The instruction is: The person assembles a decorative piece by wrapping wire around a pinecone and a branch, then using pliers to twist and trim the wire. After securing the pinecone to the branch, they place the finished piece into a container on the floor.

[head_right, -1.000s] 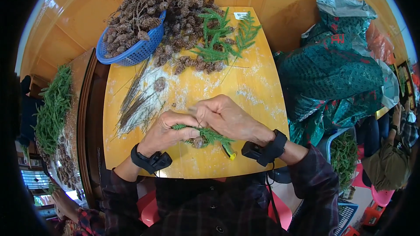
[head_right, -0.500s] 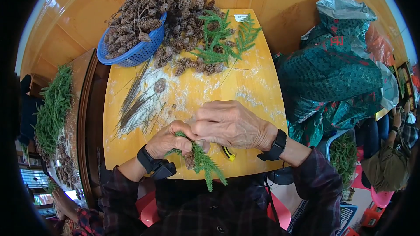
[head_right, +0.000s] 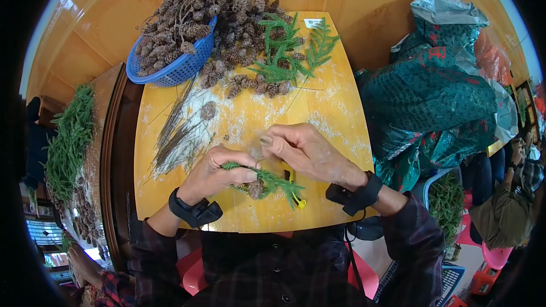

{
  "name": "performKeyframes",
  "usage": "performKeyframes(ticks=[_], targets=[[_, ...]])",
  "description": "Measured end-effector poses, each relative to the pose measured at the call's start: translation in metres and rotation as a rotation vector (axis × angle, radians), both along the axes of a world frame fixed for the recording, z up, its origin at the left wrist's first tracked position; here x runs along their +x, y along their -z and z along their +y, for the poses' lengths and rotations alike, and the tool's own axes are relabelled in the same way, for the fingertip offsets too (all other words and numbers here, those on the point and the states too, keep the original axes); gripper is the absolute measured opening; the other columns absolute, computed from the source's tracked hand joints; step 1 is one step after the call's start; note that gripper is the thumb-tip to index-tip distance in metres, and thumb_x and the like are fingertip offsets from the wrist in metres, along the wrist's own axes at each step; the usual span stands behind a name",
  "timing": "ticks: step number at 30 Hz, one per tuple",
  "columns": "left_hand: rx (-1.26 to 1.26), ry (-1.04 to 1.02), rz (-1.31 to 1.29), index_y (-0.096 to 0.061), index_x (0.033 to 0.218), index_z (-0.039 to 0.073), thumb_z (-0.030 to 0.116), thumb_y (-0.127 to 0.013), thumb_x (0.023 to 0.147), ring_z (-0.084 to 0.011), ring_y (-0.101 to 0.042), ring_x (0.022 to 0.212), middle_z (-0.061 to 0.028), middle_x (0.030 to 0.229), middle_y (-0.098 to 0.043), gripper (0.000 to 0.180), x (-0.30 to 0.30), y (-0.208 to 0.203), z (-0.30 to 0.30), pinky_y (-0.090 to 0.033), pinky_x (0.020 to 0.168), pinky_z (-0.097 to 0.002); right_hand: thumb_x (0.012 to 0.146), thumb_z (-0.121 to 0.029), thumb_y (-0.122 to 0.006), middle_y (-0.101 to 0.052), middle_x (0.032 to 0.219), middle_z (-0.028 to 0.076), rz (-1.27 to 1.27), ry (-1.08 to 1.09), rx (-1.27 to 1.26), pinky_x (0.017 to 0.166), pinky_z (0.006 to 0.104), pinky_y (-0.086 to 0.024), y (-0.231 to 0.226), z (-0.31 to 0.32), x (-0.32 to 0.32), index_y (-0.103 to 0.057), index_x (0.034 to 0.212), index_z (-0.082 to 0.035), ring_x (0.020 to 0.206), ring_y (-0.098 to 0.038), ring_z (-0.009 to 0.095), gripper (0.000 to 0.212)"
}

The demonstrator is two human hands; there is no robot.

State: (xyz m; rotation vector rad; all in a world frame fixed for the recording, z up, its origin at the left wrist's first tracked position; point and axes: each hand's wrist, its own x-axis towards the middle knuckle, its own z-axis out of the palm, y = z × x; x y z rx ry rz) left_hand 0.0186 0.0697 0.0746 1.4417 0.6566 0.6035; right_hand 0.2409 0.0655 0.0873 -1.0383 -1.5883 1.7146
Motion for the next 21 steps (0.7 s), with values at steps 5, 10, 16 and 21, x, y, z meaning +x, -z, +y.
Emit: performKeyframes(ticks=[5,10,16,21], targets=[[-0.277,0.022,-0.005,-0.069,0.090,-0.001,0.016,-0.069,0.082,-0.0089,-0.052,0.056,-0.0022,0.068,-0.061,0.019,-0.002,0.001,-0.003,-0.042,0.054,-0.0233,0.090,-0.014,-0.059,-0.057,0.085,0.008,-0.155,-0.041,0.817,0.063,0.0305,-0.047,-0.003,-0.004,0.003,-0.057,0.096,-0.002,0.074,-0.057,0.020,0.013],[-0.417,0.138,-0.119,-0.068,0.096,0.001,0.019,-0.067,0.087,-0.0072,-0.048,0.064,0.0008,0.071,-0.056,0.021,-0.002,0.007,-0.004,-0.039,0.060,-0.0225,0.083,-0.014,-0.064,-0.054,0.089,0.009,-0.275,-0.079,1.040,0.066,0.0356,-0.050,0.001,-0.003,0.003,-0.056,0.094,-0.007,0.079,-0.059,0.028,0.015],[-0.359,0.169,-0.045,-0.067,0.094,0.001,0.018,-0.068,0.087,-0.0075,-0.050,0.066,0.0007,0.073,-0.058,0.019,-0.002,0.009,-0.003,-0.041,0.060,-0.0237,0.083,-0.014,-0.063,-0.051,0.081,0.007,-0.337,-0.205,1.094,0.060,0.0367,-0.048,0.002,-0.003,0.006,-0.051,0.080,-0.006,0.070,-0.057,0.026,0.015],[-0.083,0.122,0.046,-0.068,0.088,-0.001,0.013,-0.068,0.084,-0.0062,-0.055,0.062,-0.0024,0.073,-0.065,0.014,0.002,-0.001,0.001,-0.043,0.056,-0.0223,0.089,-0.022,-0.060,-0.053,0.068,0.014,-0.315,-0.265,0.553,0.056,0.0371,-0.046,-0.002,0.000,0.003,-0.053,0.082,-0.001,0.061,-0.054,0.033,0.024]])
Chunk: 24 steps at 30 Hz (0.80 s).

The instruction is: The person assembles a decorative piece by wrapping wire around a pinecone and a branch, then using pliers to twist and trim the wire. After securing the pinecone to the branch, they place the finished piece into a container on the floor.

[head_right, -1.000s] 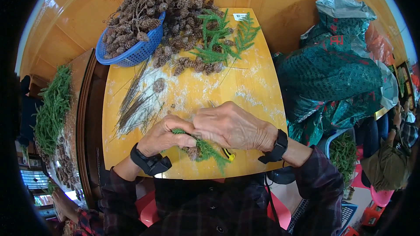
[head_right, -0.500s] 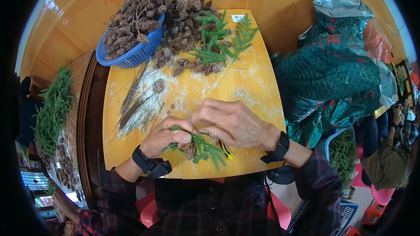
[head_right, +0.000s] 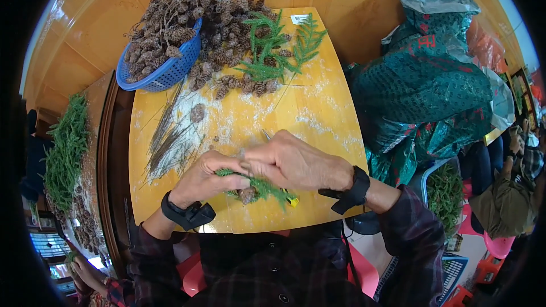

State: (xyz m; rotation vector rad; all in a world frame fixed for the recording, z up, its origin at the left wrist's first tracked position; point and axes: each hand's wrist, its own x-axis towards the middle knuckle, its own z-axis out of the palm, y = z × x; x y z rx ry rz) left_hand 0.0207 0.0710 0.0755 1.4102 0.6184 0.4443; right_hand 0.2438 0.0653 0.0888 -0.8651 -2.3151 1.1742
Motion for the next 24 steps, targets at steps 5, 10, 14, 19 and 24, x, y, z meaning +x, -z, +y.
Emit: performKeyframes(ticks=[5,10,14,19,24], targets=[[0.171,-0.238,0.082,-0.068,0.092,0.000,0.008,-0.066,0.085,-0.0050,-0.055,0.063,-0.0016,0.075,-0.065,0.011,-0.005,-0.010,0.002,-0.043,0.057,-0.0210,0.090,-0.030,-0.061,-0.057,0.070,0.016,0.096,0.370,-0.011,0.056,0.0388,-0.045,0.019,-0.002,0.011,-0.056,0.087,-0.002,0.062,-0.056,0.032,0.028],[0.188,-0.393,0.161,-0.065,0.092,-0.002,0.009,-0.062,0.088,-0.0065,-0.057,0.070,-0.0027,0.075,-0.065,0.012,-0.008,-0.005,0.000,-0.046,0.065,-0.0232,0.079,-0.043,-0.069,-0.058,0.077,0.013,-0.474,0.539,0.543,0.063,0.0401,-0.044,0.018,-0.035,0.015,-0.060,0.103,-0.005,0.076,-0.058,0.026,0.046],[0.241,-0.420,0.182,-0.064,0.092,-0.003,0.009,-0.061,0.088,-0.0071,-0.057,0.070,-0.0021,0.076,-0.064,0.012,-0.003,0.002,-0.003,-0.046,0.066,-0.0231,0.068,-0.048,-0.075,-0.053,0.103,0.012,-0.651,0.577,0.453,0.079,0.0455,-0.038,0.024,-0.071,0.001,-0.050,0.126,-0.006,0.101,-0.048,0.029,0.076],[0.247,-0.418,0.160,-0.064,0.092,-0.003,0.009,-0.061,0.088,-0.0075,-0.056,0.071,-0.0029,0.076,-0.064,0.013,0.003,0.001,-0.004,-0.045,0.067,-0.0234,0.069,-0.037,-0.076,-0.045,0.119,0.013,-0.651,0.580,0.389,0.082,0.0467,-0.035,0.026,-0.085,-0.001,-0.040,0.138,-0.011,0.106,-0.043,0.031,0.082],[0.289,-0.403,0.158,-0.064,0.091,-0.003,0.009,-0.060,0.089,-0.0083,-0.057,0.071,-0.0037,0.076,-0.064,0.013,0.006,-0.001,-0.006,-0.046,0.067,-0.0240,0.073,-0.021,-0.071,-0.043,0.121,0.013,-0.609,0.650,0.136,0.088,0.0490,-0.037,0.026,-0.081,0.007,-0.038,0.138,-0.013,0.112,-0.041,0.034,0.073]])
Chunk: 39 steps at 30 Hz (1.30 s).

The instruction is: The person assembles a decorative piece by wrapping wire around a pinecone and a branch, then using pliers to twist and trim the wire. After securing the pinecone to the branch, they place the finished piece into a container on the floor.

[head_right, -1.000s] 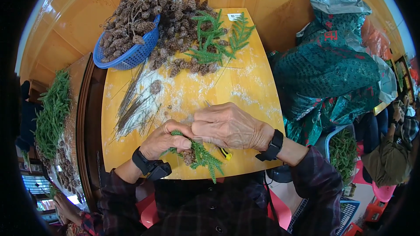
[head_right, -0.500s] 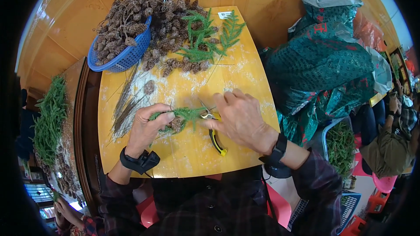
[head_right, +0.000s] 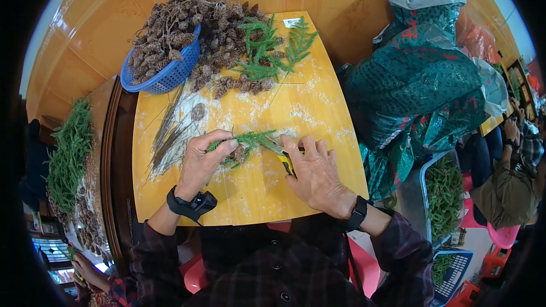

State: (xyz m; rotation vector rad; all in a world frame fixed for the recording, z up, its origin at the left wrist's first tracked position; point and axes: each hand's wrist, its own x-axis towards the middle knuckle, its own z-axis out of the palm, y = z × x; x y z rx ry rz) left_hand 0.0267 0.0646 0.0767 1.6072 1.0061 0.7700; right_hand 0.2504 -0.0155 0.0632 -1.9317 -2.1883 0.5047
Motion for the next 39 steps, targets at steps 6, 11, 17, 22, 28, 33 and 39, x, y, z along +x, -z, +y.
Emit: performKeyframes(ticks=[6,11,17,22,28,33,39], targets=[[-0.022,0.028,-0.003,-0.064,0.090,-0.003,0.010,-0.061,0.088,-0.0089,-0.057,0.070,-0.0044,0.075,-0.064,0.014,0.001,-0.001,-0.003,-0.045,0.067,-0.0242,0.071,-0.021,-0.069,-0.053,0.099,0.017,0.096,0.036,0.196,0.073,0.0429,-0.048,0.019,0.014,0.018,-0.048,0.127,-0.007,0.087,-0.056,0.035,0.062],[0.022,0.054,0.084,-0.067,0.094,0.000,0.014,-0.063,0.088,-0.0066,-0.052,0.061,-0.0016,0.072,-0.064,0.015,-0.007,0.008,-0.002,-0.042,0.057,-0.0229,0.067,-0.028,-0.070,-0.057,0.088,0.017,0.085,0.025,0.295,0.065,0.0415,-0.051,0.013,0.024,0.025,-0.055,0.116,-0.005,0.075,-0.061,0.035,0.056],[0.074,0.050,0.145,-0.067,0.094,-0.002,0.012,-0.061,0.085,-0.0097,-0.056,0.063,-0.0046,0.074,-0.064,0.017,0.007,0.012,-0.003,-0.044,0.058,-0.0239,0.069,-0.036,-0.068,-0.063,0.079,0.018,0.106,-0.049,0.374,0.060,0.0426,-0.051,0.015,0.023,0.034,-0.059,0.102,-0.004,0.068,-0.064,0.034,0.047],[0.060,-0.010,0.241,-0.065,0.090,-0.004,0.007,-0.059,0.081,-0.0101,-0.051,0.058,-0.0042,0.070,-0.059,0.015,0.000,0.004,-0.007,-0.041,0.054,-0.0248,0.070,-0.035,-0.066,-0.061,0.070,0.018,0.244,-0.031,0.303,0.057,0.0457,-0.049,0.006,0.032,0.025,-0.055,0.086,-0.002,0.063,-0.062,0.036,0.038],[-0.004,-0.021,0.199,-0.063,0.089,-0.004,0.010,-0.060,0.081,-0.0093,-0.047,0.057,-0.0030,0.070,-0.053,0.016,0.004,0.018,-0.002,-0.037,0.053,-0.0244,0.065,-0.032,-0.064,-0.059,0.064,0.018,0.359,0.009,0.259,0.054,0.0459,-0.045,0.000,0.030,0.027,-0.054,0.076,0.000,0.059,-0.059,0.038,0.036],[-0.065,-0.019,0.247,-0.061,0.089,-0.006,0.009,-0.060,0.082,-0.0106,-0.051,0.060,-0.0036,0.074,-0.053,0.016,-0.001,0.010,-0.001,-0.040,0.054,-0.0240,0.066,-0.035,-0.068,-0.057,0.067,0.016,0.251,-0.115,0.343,0.054,0.0447,-0.047,0.005,0.028,0.024,-0.055,0.085,-0.003,0.060,-0.059,0.035,0.039],[0.215,0.122,0.307,-0.067,0.094,-0.003,0.007,-0.060,0.085,-0.0121,-0.062,0.065,-0.0070,0.080,-0.068,0.016,0.001,0.011,-0.002,-0.049,0.060,-0.0236,0.072,-0.035,-0.069,-0.056,0.077,0.009,-0.039,-0.221,0.492,0.053,0.0372,-0.048,0.003,0.024,0.042,-0.056,0.093,-0.009,0.062,-0.060,0.025,0.036]])
